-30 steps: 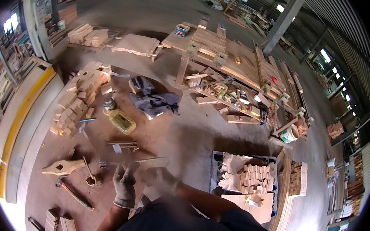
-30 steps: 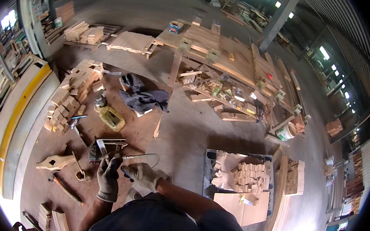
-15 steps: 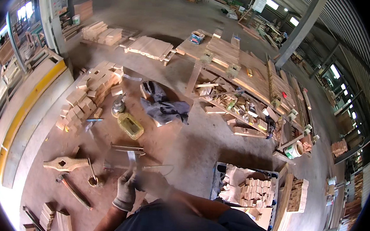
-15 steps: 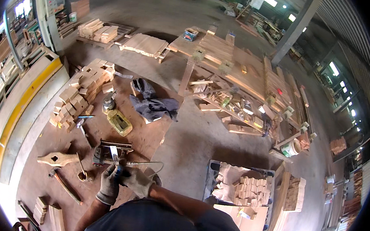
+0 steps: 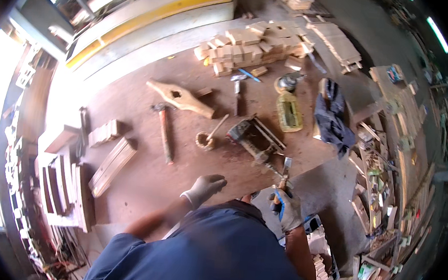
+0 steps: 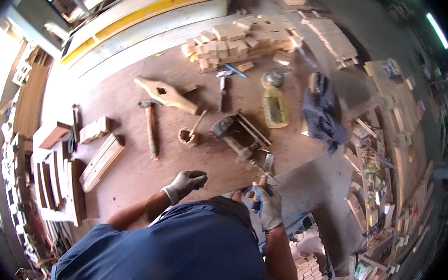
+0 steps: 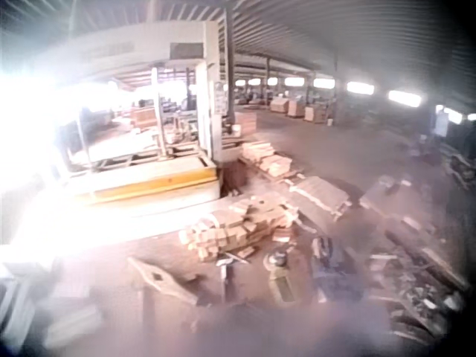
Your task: The person walks through a workshop and uses a utility knife to scrape a white substance from a small wooden block. They then move to another table, pick up a small wooden piece, and apply a substance from a container using a brush. Finally, they walk to a third table and pick up two long wooden planks.
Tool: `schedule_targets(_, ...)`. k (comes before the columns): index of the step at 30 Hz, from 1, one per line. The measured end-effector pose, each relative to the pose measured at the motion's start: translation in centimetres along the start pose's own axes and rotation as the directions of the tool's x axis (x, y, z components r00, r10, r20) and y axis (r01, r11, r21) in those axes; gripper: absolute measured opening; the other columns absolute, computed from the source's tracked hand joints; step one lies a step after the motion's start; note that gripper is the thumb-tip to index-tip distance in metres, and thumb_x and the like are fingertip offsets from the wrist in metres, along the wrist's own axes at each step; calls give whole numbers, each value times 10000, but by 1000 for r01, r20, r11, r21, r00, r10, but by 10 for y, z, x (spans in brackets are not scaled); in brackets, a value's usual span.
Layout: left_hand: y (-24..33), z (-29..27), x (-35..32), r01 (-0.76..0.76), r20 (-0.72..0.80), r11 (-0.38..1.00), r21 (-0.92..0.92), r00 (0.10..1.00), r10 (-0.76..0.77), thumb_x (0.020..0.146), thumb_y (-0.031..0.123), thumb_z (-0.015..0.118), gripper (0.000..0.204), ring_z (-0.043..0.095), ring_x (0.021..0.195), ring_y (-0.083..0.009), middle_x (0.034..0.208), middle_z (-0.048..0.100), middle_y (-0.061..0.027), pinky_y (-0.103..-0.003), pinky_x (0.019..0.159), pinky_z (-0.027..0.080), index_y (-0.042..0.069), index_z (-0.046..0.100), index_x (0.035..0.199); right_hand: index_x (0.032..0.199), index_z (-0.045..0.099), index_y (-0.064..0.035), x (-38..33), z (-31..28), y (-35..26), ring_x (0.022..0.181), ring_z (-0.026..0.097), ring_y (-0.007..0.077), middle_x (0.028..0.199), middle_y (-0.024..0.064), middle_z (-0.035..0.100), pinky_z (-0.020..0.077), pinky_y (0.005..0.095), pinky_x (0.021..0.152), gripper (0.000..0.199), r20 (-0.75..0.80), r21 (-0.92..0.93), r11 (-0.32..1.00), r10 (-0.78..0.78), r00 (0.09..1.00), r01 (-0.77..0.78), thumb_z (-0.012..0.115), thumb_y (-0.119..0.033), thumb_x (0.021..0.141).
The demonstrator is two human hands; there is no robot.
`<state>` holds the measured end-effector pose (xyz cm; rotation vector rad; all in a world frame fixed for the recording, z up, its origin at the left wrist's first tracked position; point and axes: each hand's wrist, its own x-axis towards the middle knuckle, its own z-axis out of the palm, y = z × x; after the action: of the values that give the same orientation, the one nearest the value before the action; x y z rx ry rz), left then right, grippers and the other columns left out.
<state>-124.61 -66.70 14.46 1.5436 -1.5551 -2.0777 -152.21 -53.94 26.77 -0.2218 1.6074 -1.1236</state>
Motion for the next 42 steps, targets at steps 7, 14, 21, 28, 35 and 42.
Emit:
schedule_targets(7,5,-40,12,-19,-527,976,216,839,133,798,332,842,795,641,1168,-333,1280,652,-237,-400,1016,501,-58,513,1408,947,664,-62,-1,27,2,535,553,81,719,21,635,424,229,500,187,67,27,998,61,996,-63,688,-247,960)
schedule_targets(14,44,-47,47,-135,-553,810,570,666,500,749,312,873,927,509,1302,-370,1301,622,-201,-455,1112,395,-33,403,1470,998,672,-50,0,35,13,550,574,93,756,47,676,439,233,504,187,101,60,995,71,992,-77,687,-232,959)
schedule_targets(21,48,-46,82,-392,-647,839,378,536,542,816,289,821,386,711,858,-256,959,720,-130,-376,778,562,63,653,1080,933,666,-37,5,28,26,538,562,94,737,36,657,432,239,494,220,63,37,995,94,994,-96,699,-252,962)
schedule_targets(28,52,-68,94,-317,-713,890,328,535,453,680,223,895,569,680,992,-297,1101,688,-149,-398,876,545,46,641,1158,923,656,-50,1,35,14,529,541,77,752,35,661,421,232,485,247,20,63,991,114,993,-115,699,-290,967)
schedule_targets(35,73,-30,47,-472,-627,828,302,556,546,638,205,927,597,674,948,-254,1051,683,-116,-389,858,542,47,635,1134,1134,681,-80,51,12,20,536,539,78,743,14,636,434,242,480,284,-74,-25,999,29,997,-31,661,-324,990)
schedule_targets(42,63,-7,5,-447,-563,835,321,619,548,649,177,912,567,679,912,-242,992,687,-117,-376,835,545,35,629,1120,1048,639,-138,156,-48,35,677,638,139,834,24,665,512,279,538,352,-319,353,934,169,933,-49,726,-456,928)
